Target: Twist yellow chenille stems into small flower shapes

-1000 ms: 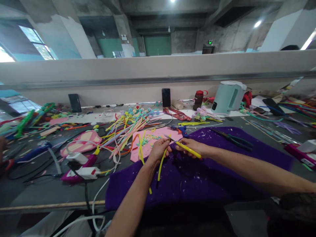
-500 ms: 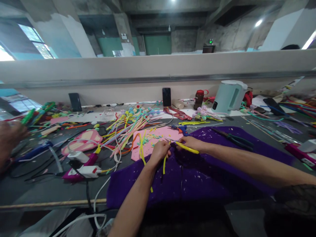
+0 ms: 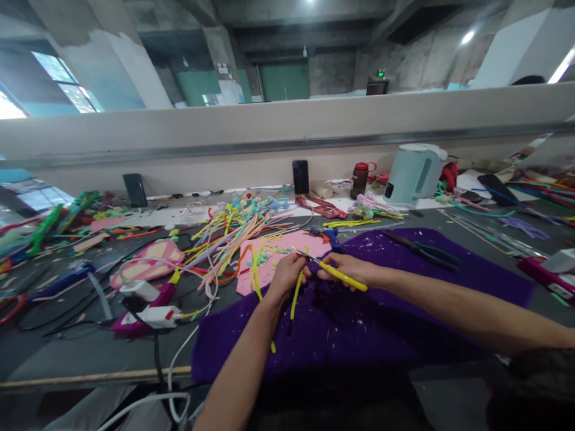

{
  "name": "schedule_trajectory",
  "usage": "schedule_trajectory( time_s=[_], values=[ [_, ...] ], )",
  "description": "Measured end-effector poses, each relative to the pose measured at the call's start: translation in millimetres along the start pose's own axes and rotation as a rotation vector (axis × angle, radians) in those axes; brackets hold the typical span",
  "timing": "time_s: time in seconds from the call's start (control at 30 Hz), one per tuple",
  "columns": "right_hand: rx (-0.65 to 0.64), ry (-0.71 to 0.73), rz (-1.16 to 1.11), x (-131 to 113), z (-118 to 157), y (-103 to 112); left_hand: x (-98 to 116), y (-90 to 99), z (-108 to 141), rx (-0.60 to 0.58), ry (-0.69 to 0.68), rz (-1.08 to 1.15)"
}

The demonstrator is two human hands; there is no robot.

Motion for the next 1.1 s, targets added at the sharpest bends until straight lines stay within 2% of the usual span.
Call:
schedule_trajectory(
  time_s=[0.17,0.43,0.57,0.7,0.8,0.9,1.0,1.1],
  values=[
    [0.059,0.016,0.048,2.2,-14.5,1.9,-2.8,-0.5,-1.9,-0.003,0.005,-0.047],
    [0.148,-0.051,0.276,-5.2,-38.0,11.2,-4.3,5.3,2.4,-0.075,0.077,-0.316],
    [0.145,-0.053,0.307,-6.4,-35.9,12.3,-4.1,4.7,2.4,-0.089,0.088,-0.337],
    [0.091,-0.077,0.19,1.0,-24.4,16.8,-8.4,5.7,1.3,-0.088,0.072,-0.341],
    [0.056,-0.117,0.05,11.1,-12.4,23.6,-9.2,7.2,-0.2,-0.058,0.05,-0.297],
    [0.018,-0.151,-0.002,19.1,-0.2,25.9,-3.2,7.1,-1.7,0.01,-0.002,-0.139],
    [0.014,-0.079,0.048,15.6,8.6,22.4,3.0,4.1,-1.8,0.043,-0.031,0.016],
    [0.039,0.007,0.085,6.6,10.5,15.7,5.1,-0.2,-0.7,0.022,-0.032,0.081]
  ],
)
Point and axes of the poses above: each hand's wrist, its own z-axis away from the middle knuckle, its own y-axis out of the back of the hand, x = y × z, the point moved 6 cm from there along -z, towards the middle knuckle, and after that the axes turned 13 degrees about -y, right-handed, at the moved point
